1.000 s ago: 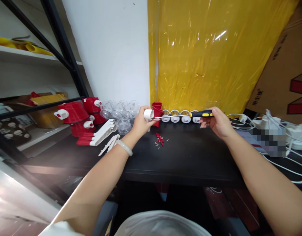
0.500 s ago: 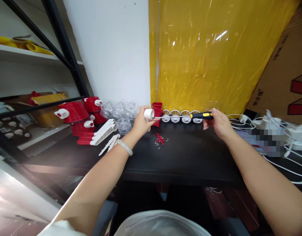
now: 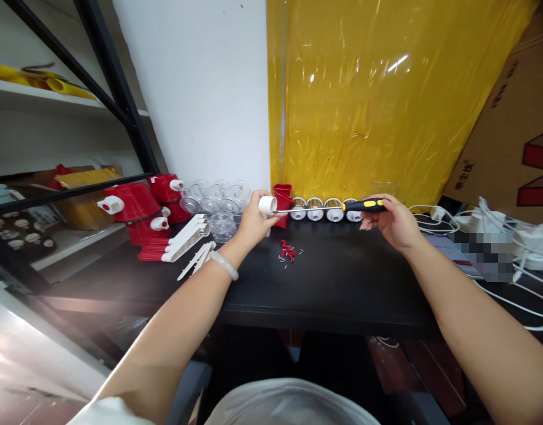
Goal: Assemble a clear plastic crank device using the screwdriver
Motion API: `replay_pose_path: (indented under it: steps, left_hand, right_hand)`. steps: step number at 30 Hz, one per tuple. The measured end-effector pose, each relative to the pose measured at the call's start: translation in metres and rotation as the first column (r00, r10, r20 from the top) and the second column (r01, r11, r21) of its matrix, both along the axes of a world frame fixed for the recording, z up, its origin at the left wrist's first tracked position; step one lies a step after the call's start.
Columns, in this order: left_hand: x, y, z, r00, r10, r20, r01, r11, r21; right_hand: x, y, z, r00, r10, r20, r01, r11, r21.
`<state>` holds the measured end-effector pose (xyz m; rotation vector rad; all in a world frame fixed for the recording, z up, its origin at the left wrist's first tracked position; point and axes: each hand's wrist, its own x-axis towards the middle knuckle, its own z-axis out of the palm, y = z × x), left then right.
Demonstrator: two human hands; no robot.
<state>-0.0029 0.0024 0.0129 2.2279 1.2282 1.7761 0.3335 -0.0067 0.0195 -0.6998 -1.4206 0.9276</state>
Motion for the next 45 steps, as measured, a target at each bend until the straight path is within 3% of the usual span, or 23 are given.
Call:
replay_pose_path:
  steps: [9, 20, 28, 34, 45]
  left_hand:
    - [0.000, 0.001, -0.001, 1.000, -0.002, -0.003, 0.002, 1.000, 0.003]
    - [0.001, -0.001, 0.002, 1.000, 0.002, 0.003, -0.002, 1.000, 0.009]
    - [0.001, -0.001, 0.002, 1.000, 0.021, 0.008, -0.021, 1.000, 0.018]
    - [0.001, -0.002, 0.002, 0.999, 0.038, 0.002, -0.038, 0.999, 0.018]
    - [-0.001, 0.000, 0.002, 0.998, 0.070, 0.011, -0.070, 0.998, 0.009]
  right_hand:
    - [0.003, 0.006, -0.004, 1.000, 0.015, -0.015, -0.014, 0.999, 0.050]
    - [0.004, 0.010, -0.011, 0.989, -0.119, 0.088, 0.114, 0.992, 0.060]
    - [0.004, 0.007, -0.007, 0.999, 0.030, 0.044, -0.031, 0.999, 0.037]
    - [0.003, 0.008, -0.008, 0.998, -0.045, 0.047, 0.043, 0.998, 0.038]
    - [0.001, 0.007, -0.009, 0.994, -0.068, 0.081, 0.065, 0.997, 0.042]
